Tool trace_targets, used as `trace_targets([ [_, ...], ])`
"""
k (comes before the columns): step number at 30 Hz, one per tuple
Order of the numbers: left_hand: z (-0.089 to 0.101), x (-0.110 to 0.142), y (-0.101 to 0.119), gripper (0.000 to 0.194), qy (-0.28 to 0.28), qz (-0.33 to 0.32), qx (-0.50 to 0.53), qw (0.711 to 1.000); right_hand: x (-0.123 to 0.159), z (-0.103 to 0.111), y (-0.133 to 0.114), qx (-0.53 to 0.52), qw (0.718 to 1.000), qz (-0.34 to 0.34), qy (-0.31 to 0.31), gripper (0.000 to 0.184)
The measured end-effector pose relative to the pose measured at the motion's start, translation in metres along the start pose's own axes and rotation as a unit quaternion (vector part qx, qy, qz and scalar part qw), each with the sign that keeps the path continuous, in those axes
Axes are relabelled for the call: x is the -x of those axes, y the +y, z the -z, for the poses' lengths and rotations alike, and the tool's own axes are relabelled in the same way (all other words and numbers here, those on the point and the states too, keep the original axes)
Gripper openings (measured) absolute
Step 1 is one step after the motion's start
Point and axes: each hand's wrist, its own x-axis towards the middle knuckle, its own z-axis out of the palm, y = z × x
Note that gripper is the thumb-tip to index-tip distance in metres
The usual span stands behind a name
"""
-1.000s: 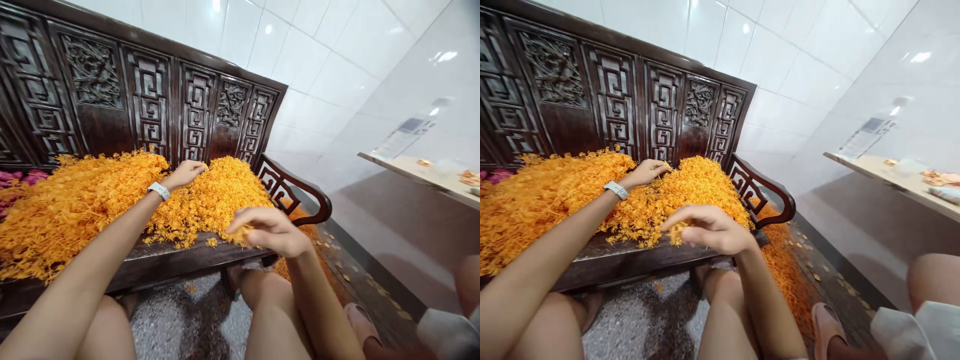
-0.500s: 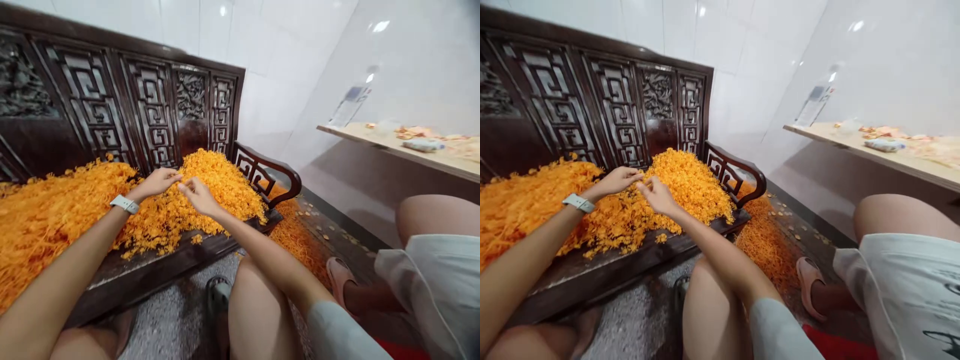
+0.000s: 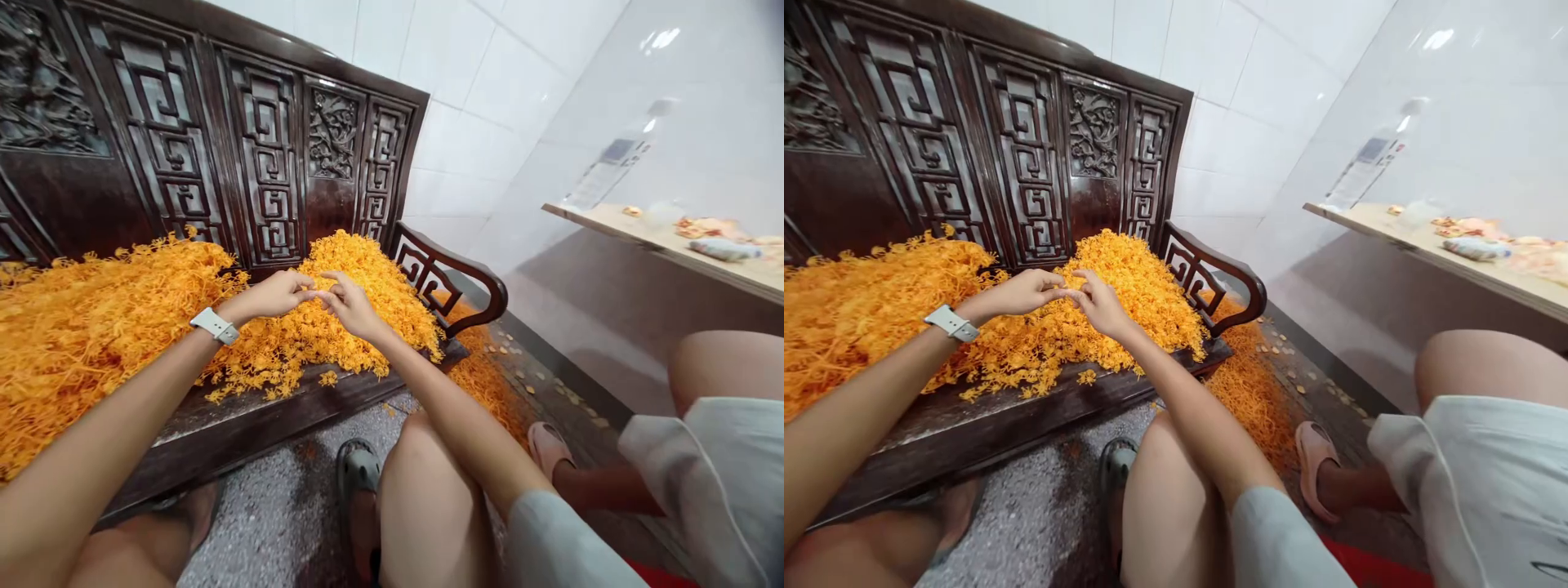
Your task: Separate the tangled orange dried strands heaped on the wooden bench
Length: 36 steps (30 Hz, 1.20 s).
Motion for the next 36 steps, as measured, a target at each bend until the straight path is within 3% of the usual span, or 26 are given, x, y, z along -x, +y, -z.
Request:
trace_targets([
  [4, -0.008, -0.003, -0.001, 0.03, -0.044, -0.023, -0.029, 0.998, 0.009, 0.005, 0.0, 0.075, 0.997, 0.011, -0.027, 0.033],
  [8, -0.009, -0.006, -0.002, 0.037, -0.036, -0.036, -0.064, 0.997, 0.009, 0.013, -0.004, 0.189, 0.981, 0.045, -0.009, 0.028],
  [12, -0.008, -0.008, 0.005, 0.031, -0.016, -0.029, -0.073, 0.997, 0.007, 0.019, -0.011, 0.221, 0.973, 0.059, 0.018, 0.031],
  [15, -0.008, -0.012, 0.003, 0.023, 0.02, -0.026, -0.089, 0.996, 0.013, 0.013, -0.032, 0.228, 0.971, 0.076, 0.004, 0.027],
  [17, -0.005, -0.014, -0.011, 0.022, 0.051, -0.017, -0.073, 0.996, 0.025, 0.003, -0.063, 0.207, 0.974, 0.092, -0.028, 0.025],
  [19, 0.002, -0.011, -0.034, 0.023, 0.112, 0.021, -0.047, 0.992, 0.043, -0.007, -0.101, 0.128, 0.981, 0.114, -0.093, 0.025],
  [20, 0.006, -0.008, -0.047, 0.023, 0.15, 0.05, -0.031, 0.987, 0.051, -0.01, -0.12, 0.075, 0.976, 0.128, -0.162, 0.022],
  [21, 0.011, -0.004, -0.06, 0.024, 0.181, 0.077, -0.013, 0.98, 0.058, -0.012, -0.136, 0.009, 0.957, 0.132, -0.258, 0.02],
  [23, 0.02, 0.002, -0.077, 0.026, 0.221, 0.109, 0.033, 0.969, 0.063, -0.012, -0.152, -0.108, 0.876, 0.11, -0.457, 0.017],
  [24, 0.023, 0.004, -0.08, 0.027, 0.234, 0.112, 0.06, 0.964, 0.061, -0.01, -0.151, -0.155, 0.844, 0.08, -0.506, 0.017],
  [25, 0.027, 0.005, -0.079, 0.028, 0.247, 0.11, 0.092, 0.958, 0.056, -0.008, -0.143, -0.201, 0.842, 0.042, -0.498, 0.021],
  [26, 0.03, 0.004, -0.074, 0.029, 0.26, 0.106, 0.132, 0.95, 0.05, -0.004, -0.131, -0.242, 0.862, -0.003, -0.445, 0.027],
  [27, 0.034, 0.002, -0.066, 0.029, 0.273, 0.103, 0.184, 0.939, 0.042, -0.001, -0.116, -0.292, 0.905, -0.047, -0.305, 0.033],
  [28, 0.038, 0.0, -0.055, 0.029, 0.286, 0.099, 0.246, 0.921, 0.033, 0.003, -0.1, -0.34, 0.925, -0.085, -0.148, 0.038],
  [29, 0.042, -0.002, -0.042, 0.029, 0.295, 0.091, 0.316, 0.897, 0.025, 0.007, -0.085, -0.377, 0.917, -0.124, -0.033, 0.04],
  [30, 0.047, -0.004, -0.028, 0.028, 0.297, 0.077, 0.388, 0.869, 0.019, 0.011, -0.073, -0.405, 0.899, -0.163, 0.043, 0.039],
  [32, 0.057, -0.005, 0.001, 0.028, 0.287, 0.035, 0.503, 0.814, 0.013, 0.015, -0.059, -0.416, 0.879, -0.215, 0.085, 0.035],
  [33, 0.06, -0.005, 0.015, 0.03, 0.279, 0.016, 0.537, 0.796, 0.013, 0.015, -0.056, -0.396, 0.888, -0.222, 0.076, 0.037],
  [36, 0.06, -0.005, 0.05, 0.036, 0.263, -0.005, 0.563, 0.783, 0.021, 0.009, -0.059, -0.244, 0.956, -0.151, 0.063, 0.055],
])
